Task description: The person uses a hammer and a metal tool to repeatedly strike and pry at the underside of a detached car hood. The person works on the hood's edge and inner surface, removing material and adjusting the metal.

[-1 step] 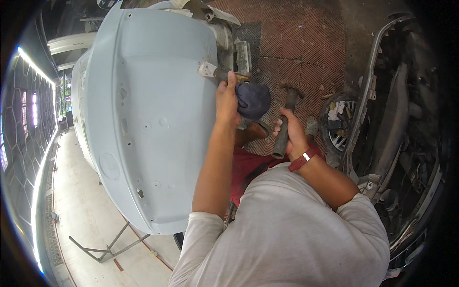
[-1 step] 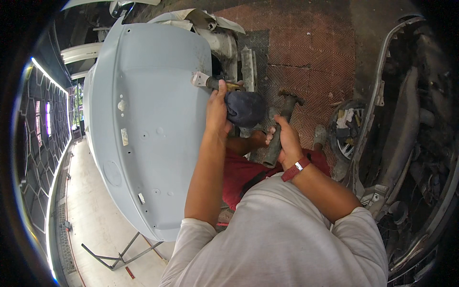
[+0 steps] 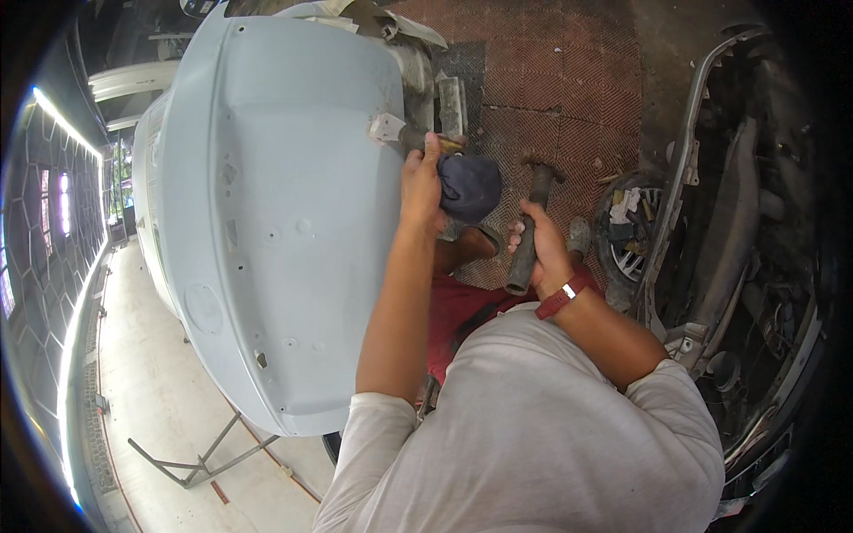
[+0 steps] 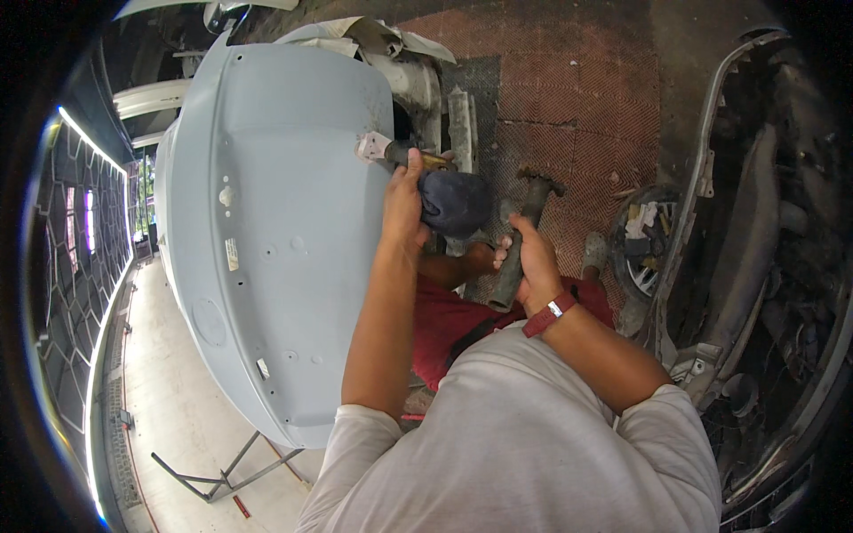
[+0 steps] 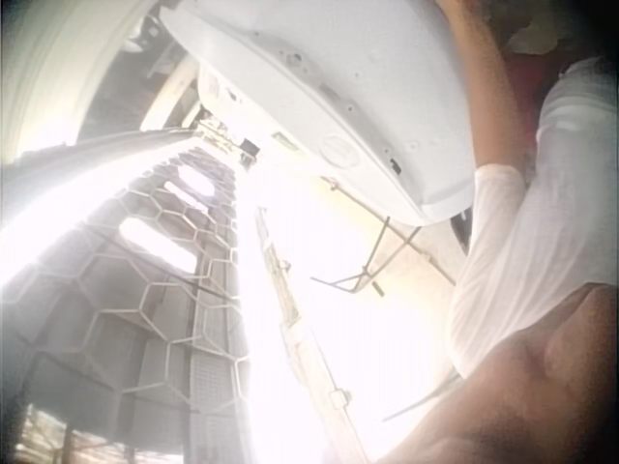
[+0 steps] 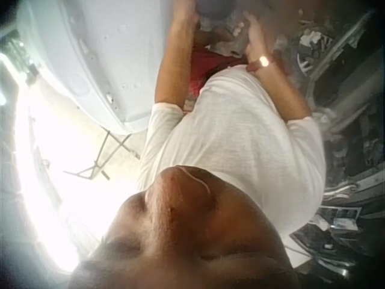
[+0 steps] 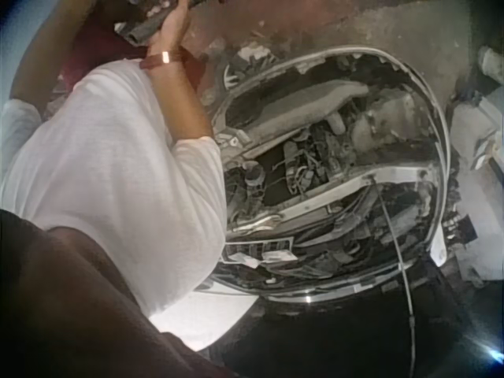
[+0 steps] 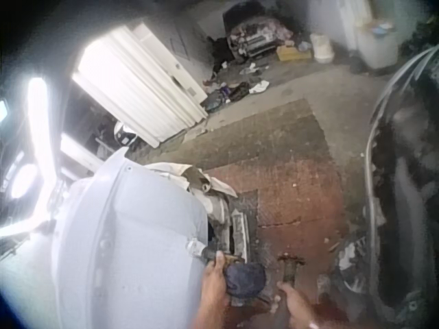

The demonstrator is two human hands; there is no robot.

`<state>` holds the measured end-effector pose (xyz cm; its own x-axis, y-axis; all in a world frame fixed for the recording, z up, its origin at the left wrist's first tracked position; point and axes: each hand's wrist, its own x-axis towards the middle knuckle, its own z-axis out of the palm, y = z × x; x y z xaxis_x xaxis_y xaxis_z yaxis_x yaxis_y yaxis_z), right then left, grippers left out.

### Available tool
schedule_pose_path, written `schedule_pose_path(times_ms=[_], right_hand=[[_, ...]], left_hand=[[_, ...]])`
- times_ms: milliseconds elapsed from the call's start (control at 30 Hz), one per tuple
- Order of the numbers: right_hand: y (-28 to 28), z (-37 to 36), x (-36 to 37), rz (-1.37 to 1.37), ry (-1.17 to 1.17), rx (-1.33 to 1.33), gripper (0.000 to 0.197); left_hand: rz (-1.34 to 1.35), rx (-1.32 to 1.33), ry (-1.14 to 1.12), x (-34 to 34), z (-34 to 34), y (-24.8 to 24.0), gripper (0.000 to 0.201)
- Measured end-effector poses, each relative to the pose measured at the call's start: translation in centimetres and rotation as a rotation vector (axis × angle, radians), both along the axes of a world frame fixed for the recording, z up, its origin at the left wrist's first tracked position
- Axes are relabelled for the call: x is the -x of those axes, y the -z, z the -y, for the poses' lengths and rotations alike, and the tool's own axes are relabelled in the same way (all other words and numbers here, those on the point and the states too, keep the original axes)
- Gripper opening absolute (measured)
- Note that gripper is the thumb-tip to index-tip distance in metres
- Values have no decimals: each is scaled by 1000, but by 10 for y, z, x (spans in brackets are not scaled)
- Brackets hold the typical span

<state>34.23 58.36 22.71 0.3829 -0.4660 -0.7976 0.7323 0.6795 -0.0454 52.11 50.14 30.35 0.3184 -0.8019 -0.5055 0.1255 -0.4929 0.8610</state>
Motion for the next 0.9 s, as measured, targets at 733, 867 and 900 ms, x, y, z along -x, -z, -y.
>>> schedule_pose_path(times_ms=[733,867,900], right_hand=[[-5,5,-8,25,-6,-4,28],[-1,5,-8,21,-2,-12,29],[0,5,-8,12,1,-15,30]], left_hand=[[294,-18,-21,-11,17,40,53],[318,-3,-49,-3,5,17,52],[326,-8,-58,0,3,12,53]])
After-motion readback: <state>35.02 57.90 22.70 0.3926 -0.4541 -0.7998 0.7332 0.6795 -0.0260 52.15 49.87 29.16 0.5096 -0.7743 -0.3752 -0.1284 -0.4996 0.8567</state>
